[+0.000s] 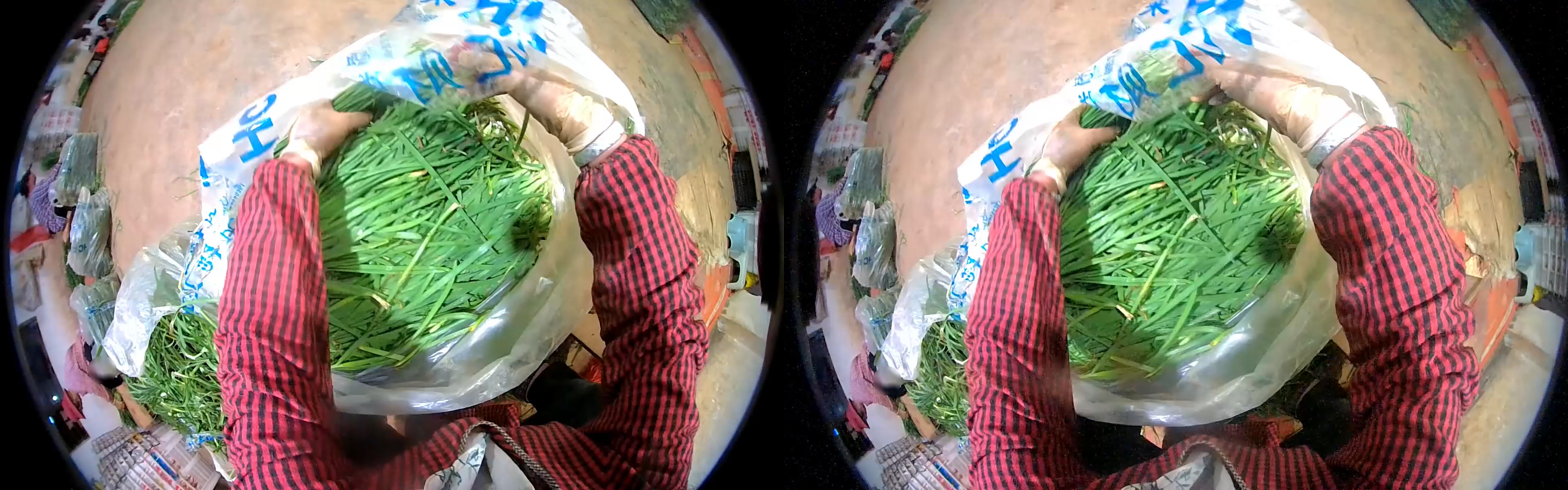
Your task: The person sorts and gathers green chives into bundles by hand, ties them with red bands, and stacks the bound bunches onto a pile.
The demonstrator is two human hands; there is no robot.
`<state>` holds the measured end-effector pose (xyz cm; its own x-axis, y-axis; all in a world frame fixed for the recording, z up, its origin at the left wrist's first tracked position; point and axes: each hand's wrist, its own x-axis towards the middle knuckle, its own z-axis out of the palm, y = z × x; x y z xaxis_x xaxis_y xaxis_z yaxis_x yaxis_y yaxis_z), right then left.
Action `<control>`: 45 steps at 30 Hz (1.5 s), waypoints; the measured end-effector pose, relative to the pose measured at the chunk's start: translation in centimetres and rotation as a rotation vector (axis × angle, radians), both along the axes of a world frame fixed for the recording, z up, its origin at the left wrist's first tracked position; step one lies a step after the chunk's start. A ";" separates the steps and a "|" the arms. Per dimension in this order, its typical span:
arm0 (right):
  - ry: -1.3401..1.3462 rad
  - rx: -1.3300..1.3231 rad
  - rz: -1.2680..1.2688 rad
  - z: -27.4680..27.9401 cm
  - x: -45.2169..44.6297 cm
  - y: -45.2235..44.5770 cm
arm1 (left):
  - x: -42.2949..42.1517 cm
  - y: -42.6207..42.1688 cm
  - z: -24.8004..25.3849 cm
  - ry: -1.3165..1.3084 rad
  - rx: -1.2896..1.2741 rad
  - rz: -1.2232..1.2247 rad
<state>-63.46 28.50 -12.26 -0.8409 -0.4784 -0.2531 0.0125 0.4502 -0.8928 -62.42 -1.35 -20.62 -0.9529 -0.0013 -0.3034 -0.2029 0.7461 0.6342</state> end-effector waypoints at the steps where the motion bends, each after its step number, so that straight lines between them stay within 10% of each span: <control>1: 0.019 0.002 0.011 0.1 0.0 0.0 | 2.0 0.2 1.8 0.068 -0.016 0.040; 2: 0.047 0.008 0.027 -0.1 0.2 -0.1 | 2.7 -0.9 0.8 0.192 -0.025 -0.031; 4: 0.121 0.024 0.067 -0.3 1.8 0.1 | 6.3 -1.9 2.8 0.043 0.763 0.090; 11: -0.011 -0.317 0.375 -1.2 14.1 -6.3 | 17.8 -1.8 6.3 0.305 0.036 -0.120; 14: 0.475 -0.156 0.348 1.2 17.8 -12.4 | 19.7 -4.5 3.9 0.711 -0.097 -0.203; 18: 0.774 -0.274 0.286 4.5 24.2 -17.5 | 25.0 -3.1 4.9 0.477 1.497 0.651; 19: 0.798 -0.337 0.310 6.5 25.6 -18.1 | 25.5 -4.0 7.1 0.535 1.533 0.719; 27: 0.943 -0.643 0.333 19.5 32.7 -18.7 | 34.5 -1.8 24.4 1.113 0.899 0.294; 30: 0.705 -0.329 0.378 17.3 32.9 -13.5 | 36.5 2.9 26.0 0.770 1.780 0.205; 35: -0.007 -0.059 0.268 13.3 39.1 -1.1 | 39.4 13.5 17.4 -0.024 2.233 0.763; 43: -0.675 1.085 0.322 12.4 40.1 8.4 | 48.7 27.3 6.8 -1.205 1.963 0.456; 45: -0.681 1.216 0.523 9.6 38.7 7.2 | 49.2 27.9 5.0 -1.169 2.000 0.366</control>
<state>-24.80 35.66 -2.71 -0.2041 0.1058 -0.9732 -0.1315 0.9822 0.1344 -13.23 26.58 -15.63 -0.4706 0.8072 -0.3563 -0.8134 -0.5533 -0.1793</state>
